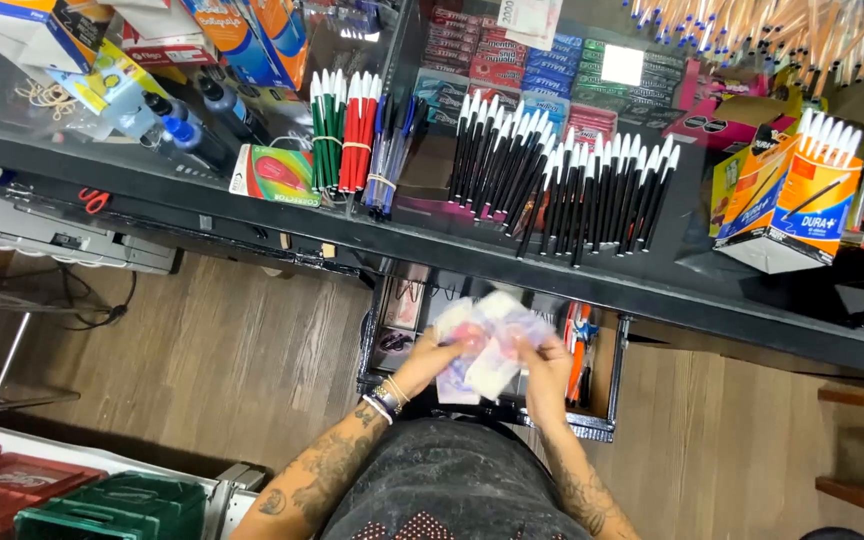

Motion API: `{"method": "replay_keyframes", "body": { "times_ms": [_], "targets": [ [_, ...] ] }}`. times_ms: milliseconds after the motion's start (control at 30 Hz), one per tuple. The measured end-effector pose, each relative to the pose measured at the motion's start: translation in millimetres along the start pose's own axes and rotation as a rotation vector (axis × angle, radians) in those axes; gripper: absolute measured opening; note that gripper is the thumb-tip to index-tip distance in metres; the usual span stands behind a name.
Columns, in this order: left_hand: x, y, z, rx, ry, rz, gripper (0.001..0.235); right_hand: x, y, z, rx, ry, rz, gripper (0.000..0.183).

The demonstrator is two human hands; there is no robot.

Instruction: Unboxing and arranging pens on a display counter and using a laptop

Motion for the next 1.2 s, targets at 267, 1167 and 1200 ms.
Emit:
{"method": "replay_keyframes", "body": {
  "times_ms": [267,1167,1200],
  "targets": [
    [25,-12,25,-0.054,0.105,-0.101,0.057,-1,15,-36,0.300,0.385,0.100,0.035],
    [63,-43,18,0.033,0.311,-0.031,0.033,-2,13,0,0.150,0.276,0.144,0.021],
    [60,-39,13,0.033,0.307,-0.030,0.033,-11,21,10,0.150,0.279,0.142,0.021]
  ]
}}
Point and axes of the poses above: each hand's wrist, its own x-axis towards the middle knuckle, its own y-axis out of the palm, z = x × y, the point moved 8 cm from there along x, towards the middle knuckle, and after that the axes turned 2 degrees about z, right-handed, at the moved point
